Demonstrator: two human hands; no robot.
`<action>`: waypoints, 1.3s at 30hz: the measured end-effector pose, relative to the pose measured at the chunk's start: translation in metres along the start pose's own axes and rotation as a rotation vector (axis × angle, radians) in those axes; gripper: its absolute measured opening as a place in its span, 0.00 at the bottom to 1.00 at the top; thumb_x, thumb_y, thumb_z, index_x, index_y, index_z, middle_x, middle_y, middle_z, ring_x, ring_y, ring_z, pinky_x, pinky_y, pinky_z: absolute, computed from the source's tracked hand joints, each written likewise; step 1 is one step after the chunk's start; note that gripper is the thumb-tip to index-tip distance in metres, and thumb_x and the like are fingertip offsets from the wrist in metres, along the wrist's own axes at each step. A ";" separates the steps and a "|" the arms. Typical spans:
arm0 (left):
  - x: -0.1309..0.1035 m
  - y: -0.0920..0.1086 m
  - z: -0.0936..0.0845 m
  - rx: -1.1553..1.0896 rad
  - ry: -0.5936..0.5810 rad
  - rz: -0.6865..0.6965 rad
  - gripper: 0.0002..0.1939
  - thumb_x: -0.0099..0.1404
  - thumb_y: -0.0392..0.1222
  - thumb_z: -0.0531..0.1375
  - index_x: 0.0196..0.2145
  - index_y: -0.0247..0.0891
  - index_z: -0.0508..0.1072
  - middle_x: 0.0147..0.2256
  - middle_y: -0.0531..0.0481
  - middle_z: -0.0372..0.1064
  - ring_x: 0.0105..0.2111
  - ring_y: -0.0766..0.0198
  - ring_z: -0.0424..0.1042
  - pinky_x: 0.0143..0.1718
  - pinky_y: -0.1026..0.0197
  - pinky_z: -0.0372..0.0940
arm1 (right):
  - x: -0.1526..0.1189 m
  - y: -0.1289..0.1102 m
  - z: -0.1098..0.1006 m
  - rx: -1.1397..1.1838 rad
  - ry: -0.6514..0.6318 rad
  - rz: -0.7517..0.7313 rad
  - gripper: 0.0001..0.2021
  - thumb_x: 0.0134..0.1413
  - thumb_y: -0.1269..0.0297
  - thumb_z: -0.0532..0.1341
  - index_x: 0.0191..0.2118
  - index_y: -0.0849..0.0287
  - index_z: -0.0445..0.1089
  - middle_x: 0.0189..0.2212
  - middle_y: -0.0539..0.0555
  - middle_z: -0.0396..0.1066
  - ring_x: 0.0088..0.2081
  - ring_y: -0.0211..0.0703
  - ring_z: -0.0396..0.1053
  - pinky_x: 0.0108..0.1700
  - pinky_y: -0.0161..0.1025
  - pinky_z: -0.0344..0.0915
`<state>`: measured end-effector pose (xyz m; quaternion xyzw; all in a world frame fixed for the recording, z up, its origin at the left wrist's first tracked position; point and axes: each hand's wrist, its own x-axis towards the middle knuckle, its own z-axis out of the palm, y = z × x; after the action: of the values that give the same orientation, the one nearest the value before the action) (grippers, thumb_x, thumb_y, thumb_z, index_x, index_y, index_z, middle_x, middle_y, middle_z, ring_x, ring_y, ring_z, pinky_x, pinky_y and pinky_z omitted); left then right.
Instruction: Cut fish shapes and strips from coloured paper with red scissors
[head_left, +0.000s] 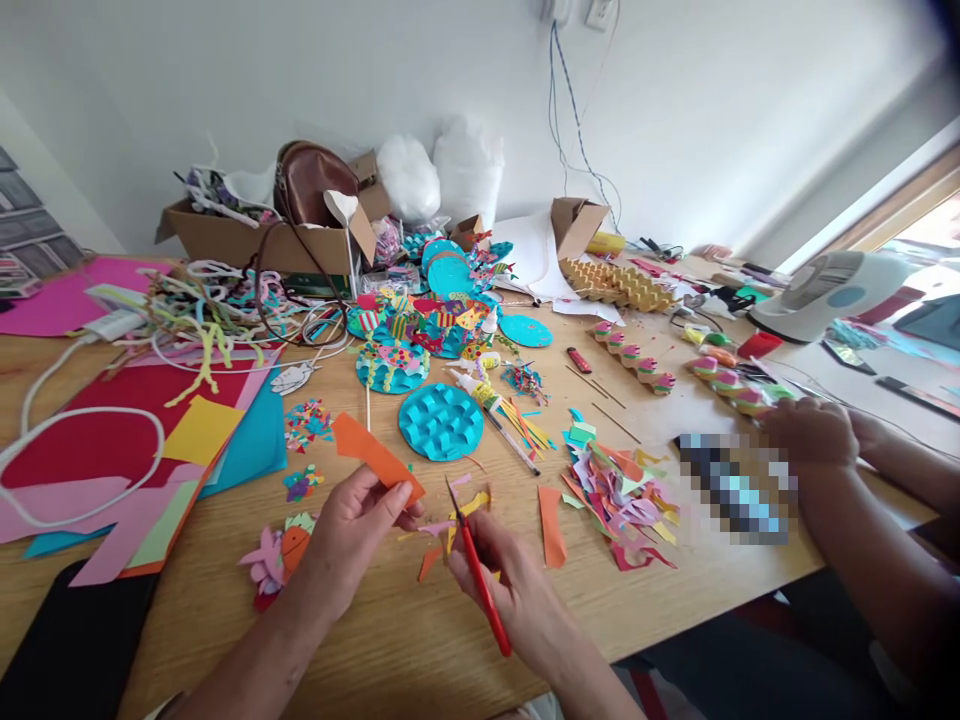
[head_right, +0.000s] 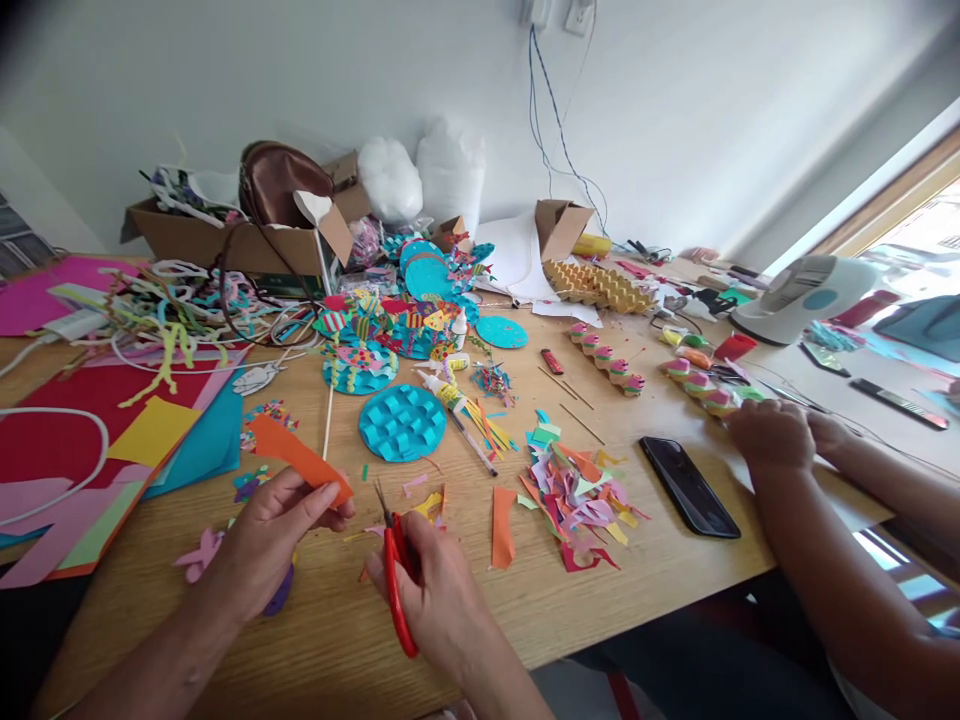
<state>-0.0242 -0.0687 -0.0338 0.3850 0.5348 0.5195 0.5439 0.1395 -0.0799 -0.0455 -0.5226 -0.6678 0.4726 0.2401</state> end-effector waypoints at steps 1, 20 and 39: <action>-0.001 0.002 0.001 -0.009 -0.001 -0.002 0.04 0.52 0.39 0.60 0.25 0.35 0.71 0.21 0.52 0.71 0.22 0.65 0.70 0.27 0.63 0.67 | -0.003 -0.001 -0.001 -0.038 -0.027 -0.001 0.12 0.50 0.61 0.56 0.22 0.58 0.54 0.19 0.45 0.53 0.22 0.34 0.51 0.24 0.32 0.47; 0.000 -0.006 0.001 -0.039 -0.110 -0.088 0.04 0.53 0.37 0.59 0.25 0.34 0.71 0.21 0.52 0.73 0.23 0.66 0.72 0.27 0.64 0.69 | -0.002 -0.012 0.000 -0.189 -0.074 0.008 0.13 0.51 0.60 0.55 0.22 0.59 0.54 0.18 0.43 0.52 0.21 0.31 0.49 0.22 0.30 0.45; -0.001 -0.009 0.001 -0.027 -0.134 -0.122 0.03 0.52 0.37 0.60 0.25 0.34 0.71 0.21 0.52 0.72 0.22 0.65 0.72 0.26 0.64 0.69 | -0.003 -0.009 0.002 -0.215 -0.040 -0.027 0.11 0.49 0.65 0.55 0.21 0.59 0.53 0.16 0.43 0.51 0.20 0.30 0.47 0.21 0.29 0.44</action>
<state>-0.0216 -0.0713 -0.0417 0.3781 0.5129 0.4656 0.6142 0.1347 -0.0837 -0.0374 -0.5267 -0.7264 0.4052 0.1754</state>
